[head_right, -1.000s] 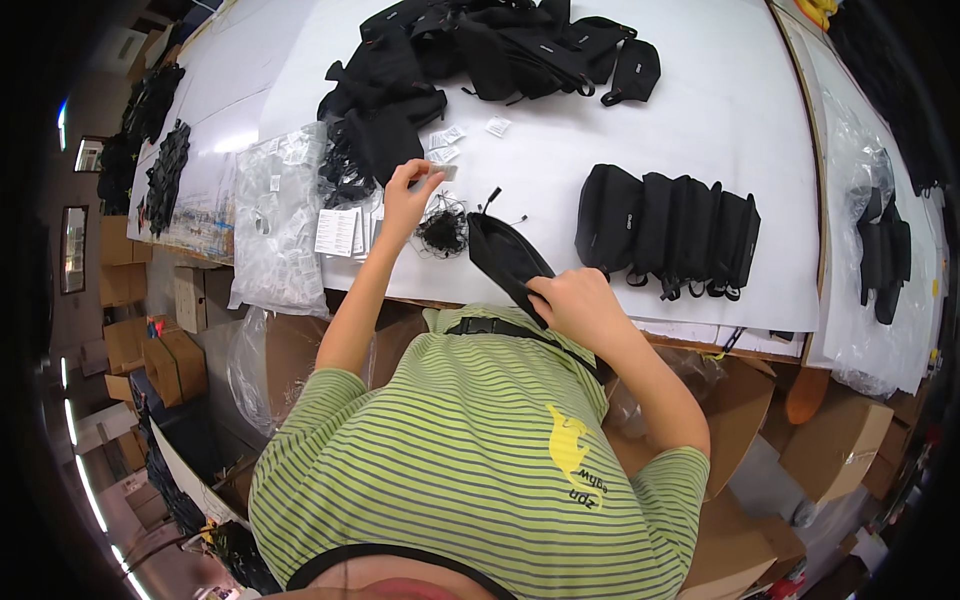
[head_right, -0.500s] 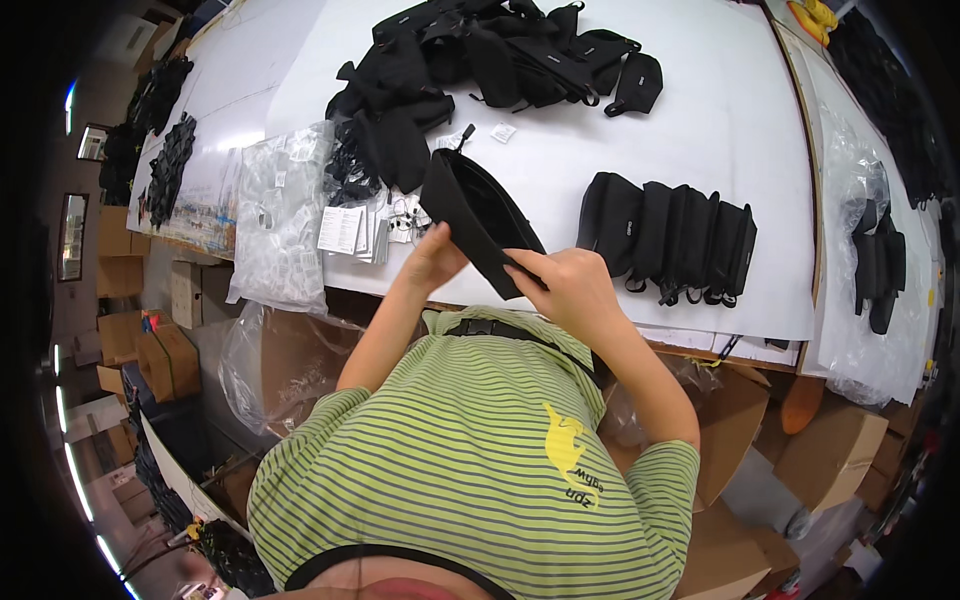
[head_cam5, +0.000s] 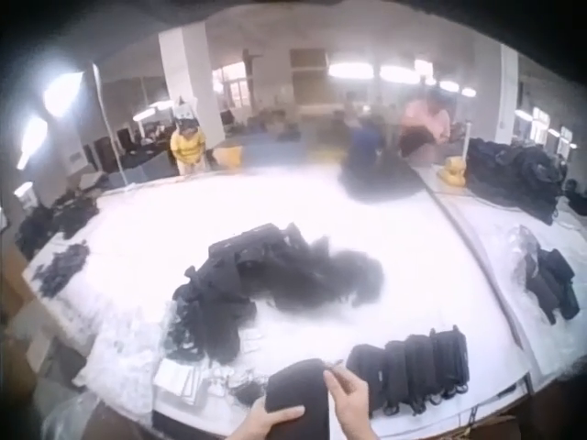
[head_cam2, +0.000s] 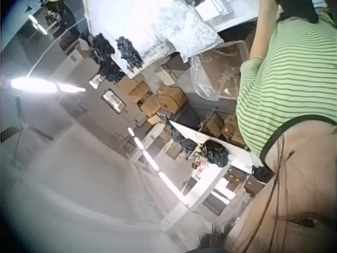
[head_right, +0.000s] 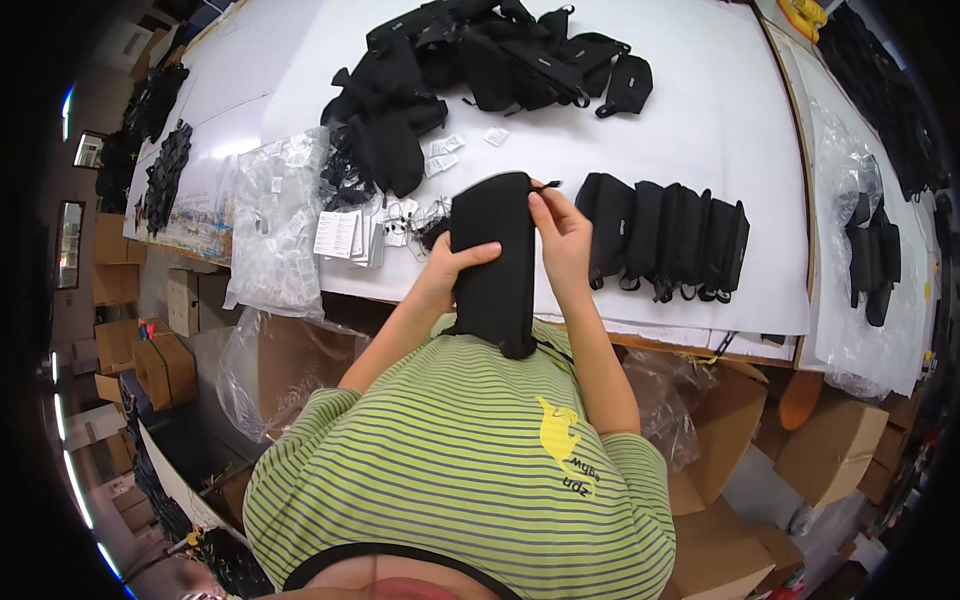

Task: The recorder is attaching tags or components to small black pouches and organizing them on a workbench.

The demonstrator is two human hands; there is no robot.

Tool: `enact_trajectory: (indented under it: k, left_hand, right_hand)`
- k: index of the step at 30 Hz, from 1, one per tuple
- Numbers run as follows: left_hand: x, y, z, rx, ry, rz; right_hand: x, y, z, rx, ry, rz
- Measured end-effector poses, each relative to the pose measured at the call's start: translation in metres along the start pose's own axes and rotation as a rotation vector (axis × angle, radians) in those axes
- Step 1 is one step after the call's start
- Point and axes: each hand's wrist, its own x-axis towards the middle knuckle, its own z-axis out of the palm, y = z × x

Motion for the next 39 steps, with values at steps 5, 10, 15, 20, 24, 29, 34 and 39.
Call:
enact_trajectory:
  k: [5,10,15,20,24,29,34,39]
  left_hand:
    - [-0.003,-0.001,0.001,-0.087,0.004,-0.034]
    - [-0.005,-0.002,0.005,-0.238,0.093,-0.047]
    - [0.022,0.018,-0.026,-0.445,0.094,-0.134]
    - [0.029,0.029,-0.048,-0.550,0.057,-0.093]
    - [0.025,0.032,-0.041,-0.518,0.091,-0.063]
    - [0.017,0.032,-0.036,-0.428,0.200,0.061]
    - [0.001,0.021,-0.015,-0.432,0.167,-0.010]
    - [-0.008,0.009,-0.032,-0.244,0.023,-0.097]
  right_hand:
    - [0.003,-0.014,0.003,-0.435,0.110,-0.321]
    - [-0.011,-0.025,0.007,-0.556,0.060,-0.461]
    - [-0.036,-0.035,0.006,-0.427,-0.293,-0.274]
    - [-0.040,-0.048,0.013,-0.405,-0.426,-0.260]
    - [-0.039,-0.049,0.009,-0.407,-0.442,-0.218]
    - [-0.036,-0.044,0.002,-0.677,-0.173,-0.465]
    - [-0.049,-0.062,0.015,-1.091,-0.423,-0.699]
    - [-0.035,-0.049,-0.003,-0.901,-0.330,-0.573]
